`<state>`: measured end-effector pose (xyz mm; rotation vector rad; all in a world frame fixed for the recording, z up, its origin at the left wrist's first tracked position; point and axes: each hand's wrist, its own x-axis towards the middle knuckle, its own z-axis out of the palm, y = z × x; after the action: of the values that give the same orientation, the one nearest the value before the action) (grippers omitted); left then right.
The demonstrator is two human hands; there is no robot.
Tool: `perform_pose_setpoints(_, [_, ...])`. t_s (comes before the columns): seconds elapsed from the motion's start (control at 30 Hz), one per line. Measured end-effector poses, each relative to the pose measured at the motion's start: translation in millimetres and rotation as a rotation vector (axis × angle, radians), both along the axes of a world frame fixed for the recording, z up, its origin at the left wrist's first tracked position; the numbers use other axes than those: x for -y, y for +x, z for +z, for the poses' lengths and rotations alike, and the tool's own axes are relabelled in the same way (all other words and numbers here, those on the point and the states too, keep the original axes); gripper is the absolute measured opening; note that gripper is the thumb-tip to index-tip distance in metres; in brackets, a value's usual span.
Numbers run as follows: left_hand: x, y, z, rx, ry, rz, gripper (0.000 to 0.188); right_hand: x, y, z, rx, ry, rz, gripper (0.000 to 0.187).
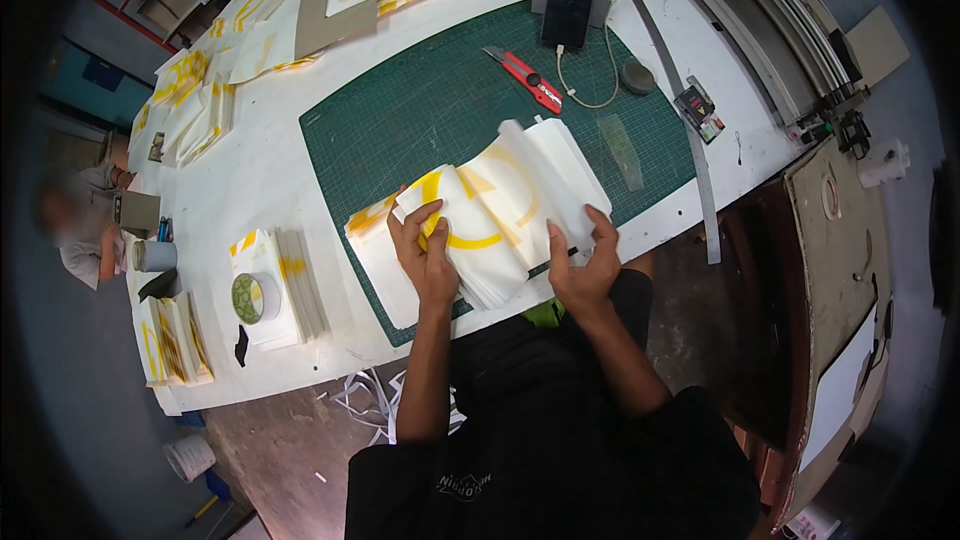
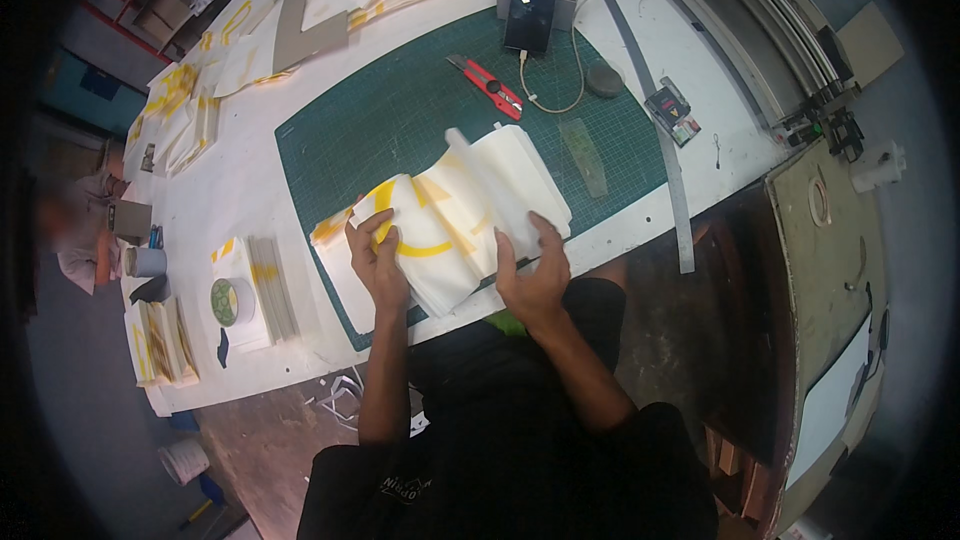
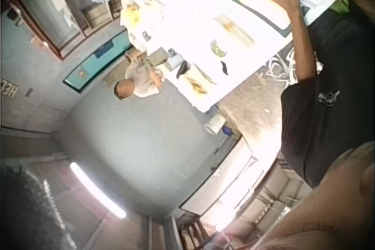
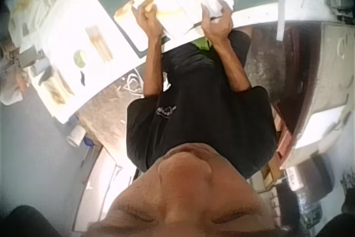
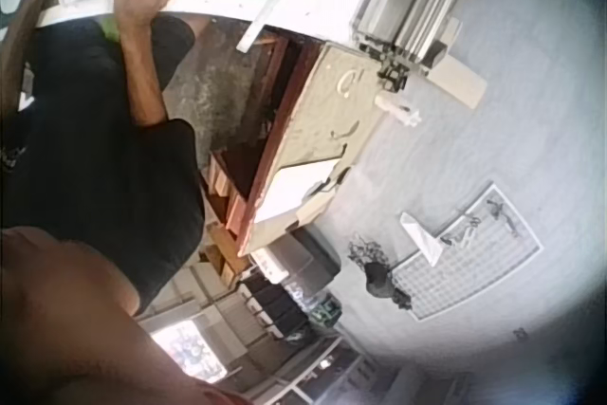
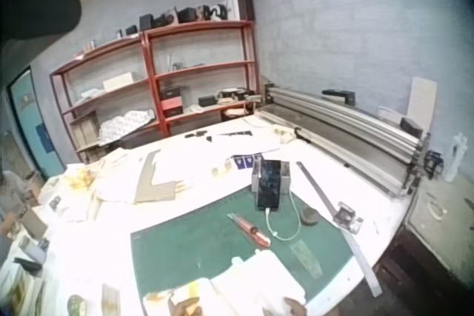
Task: The person repeatedly opens and closes a stack of white pages with yellow markings on a green cutting mat, then separates a few pages and places them aside. The hands manipulate the pages by hand without visible tools.
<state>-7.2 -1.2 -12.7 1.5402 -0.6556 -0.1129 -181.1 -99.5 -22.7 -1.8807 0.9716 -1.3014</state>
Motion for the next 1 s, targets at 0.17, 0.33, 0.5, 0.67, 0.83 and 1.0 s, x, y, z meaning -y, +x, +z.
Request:
perform_pose_setpoints(0.17, [0, -1, 1, 0.001, 0.019, 0.003, 0.023, 30, -2, 9, 0.249, 0.098, -0.137, 0.044])
perform_pose_setpoints(0.33, [-1, 0, 1, 0.012, 0.032, -0.001, 0.024, 44, -15, 7, -0.015, 0.220, -0.176, 0.025])
perform_pose_setpoints(0.5, [0, -1, 1, -0.005, 0.030, -0.011, 0.023, 45, -15, 6, -0.194, -0.118, -0.171, 0.016])
perform_pose_setpoints(0.67, [-1, 1, 0, -0.001, 0.032, -0.013, 0.023, 33, -20, 24, -0.312, -0.304, 0.107, 0.017])
perform_pose_setpoints(0.83, [1, 0, -1, 0.013, 0.049, -0.001, 0.029, 37, -13, 13, -0.398, -0.167, -0.060, 0.022])
perform_pose_setpoints(1.0, [-1, 0, -1, -0.018, 0.029, -0.015, 0.023, 24, -7, 18, -0.410, -0.217, -0.038, 0.033])
